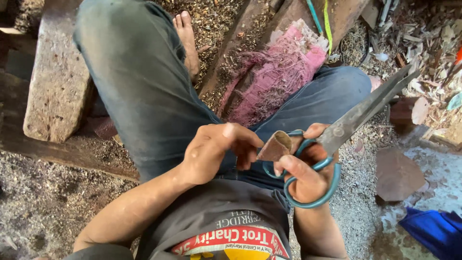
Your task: Cutting sandpaper to size and using it to sand a decorative wood piece on a lathe.
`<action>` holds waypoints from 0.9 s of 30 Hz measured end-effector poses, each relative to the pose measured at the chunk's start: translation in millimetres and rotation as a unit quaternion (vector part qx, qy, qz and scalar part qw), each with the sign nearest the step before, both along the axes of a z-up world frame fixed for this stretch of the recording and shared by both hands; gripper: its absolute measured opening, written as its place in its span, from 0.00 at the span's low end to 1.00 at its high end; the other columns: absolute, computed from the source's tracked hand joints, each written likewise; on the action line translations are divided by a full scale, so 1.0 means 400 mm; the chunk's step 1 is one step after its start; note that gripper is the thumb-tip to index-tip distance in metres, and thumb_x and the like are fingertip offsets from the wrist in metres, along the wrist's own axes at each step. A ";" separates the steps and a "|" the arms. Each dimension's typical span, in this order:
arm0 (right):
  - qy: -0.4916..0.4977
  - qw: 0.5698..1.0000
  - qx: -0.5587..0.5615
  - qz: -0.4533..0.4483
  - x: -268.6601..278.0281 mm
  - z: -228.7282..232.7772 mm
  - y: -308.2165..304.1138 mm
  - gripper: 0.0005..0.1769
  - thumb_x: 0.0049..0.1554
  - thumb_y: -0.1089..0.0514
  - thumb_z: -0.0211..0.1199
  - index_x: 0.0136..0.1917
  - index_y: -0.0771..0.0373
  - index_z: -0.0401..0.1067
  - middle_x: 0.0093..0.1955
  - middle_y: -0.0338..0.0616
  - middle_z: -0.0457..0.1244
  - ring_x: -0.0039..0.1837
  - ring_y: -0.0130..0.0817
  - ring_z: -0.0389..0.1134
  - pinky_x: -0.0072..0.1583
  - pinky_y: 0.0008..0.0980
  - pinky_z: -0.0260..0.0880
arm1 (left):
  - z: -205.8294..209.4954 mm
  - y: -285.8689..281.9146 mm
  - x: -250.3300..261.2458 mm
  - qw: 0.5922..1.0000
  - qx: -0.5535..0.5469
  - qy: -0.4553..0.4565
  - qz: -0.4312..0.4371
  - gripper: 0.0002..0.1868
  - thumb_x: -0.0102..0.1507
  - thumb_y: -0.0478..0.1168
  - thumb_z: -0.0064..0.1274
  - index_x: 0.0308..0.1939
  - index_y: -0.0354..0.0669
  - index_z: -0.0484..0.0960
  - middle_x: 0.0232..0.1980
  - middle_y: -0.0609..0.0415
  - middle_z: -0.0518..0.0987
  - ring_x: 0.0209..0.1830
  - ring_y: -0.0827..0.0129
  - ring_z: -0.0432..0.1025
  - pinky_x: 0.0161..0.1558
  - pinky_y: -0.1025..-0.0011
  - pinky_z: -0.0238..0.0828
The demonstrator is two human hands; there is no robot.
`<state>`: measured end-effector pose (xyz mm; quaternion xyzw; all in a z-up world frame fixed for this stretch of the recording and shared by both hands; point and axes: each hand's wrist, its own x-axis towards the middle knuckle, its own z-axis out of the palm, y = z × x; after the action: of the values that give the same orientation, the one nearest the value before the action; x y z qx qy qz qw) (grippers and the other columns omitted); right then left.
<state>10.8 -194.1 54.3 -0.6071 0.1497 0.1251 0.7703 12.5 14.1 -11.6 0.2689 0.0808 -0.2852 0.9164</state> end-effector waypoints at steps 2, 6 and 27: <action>-0.007 1.000 0.002 0.012 -0.002 -0.002 0.000 0.31 0.52 0.73 0.66 0.65 0.64 0.56 0.36 0.52 0.64 0.36 0.39 0.66 0.39 0.34 0.66 | -0.004 0.014 0.000 0.995 0.065 -0.070 -0.039 0.21 0.72 0.48 0.44 0.49 0.33 0.84 0.36 0.50 0.82 0.32 0.70 0.74 0.35 0.73 0.72; -0.040 0.996 -0.061 0.050 -0.029 -0.014 -0.016 0.29 0.55 0.73 0.67 0.65 0.64 0.58 0.35 0.51 0.64 0.34 0.35 0.66 0.40 0.31 0.65 | 0.026 0.021 0.044 0.935 0.192 -0.294 -0.053 0.08 0.70 0.37 0.56 0.48 0.34 0.84 0.41 0.51 0.85 0.38 0.72 0.80 0.41 0.73 0.75; -0.127 0.969 -0.190 0.091 -0.039 -0.021 0.001 0.24 0.56 0.72 0.67 0.62 0.63 0.61 0.47 0.43 0.64 0.47 0.29 0.65 0.53 0.30 0.65 | 0.007 -0.045 -0.030 0.973 0.154 -0.163 0.056 0.08 0.69 0.30 0.54 0.51 0.30 0.83 0.45 0.51 0.84 0.42 0.77 0.75 0.46 0.78 0.74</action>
<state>-4.7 -193.6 45.9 -0.7641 0.0155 0.0860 0.6391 0.4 -3.9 -8.8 0.4446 -0.0115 -0.1702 0.8793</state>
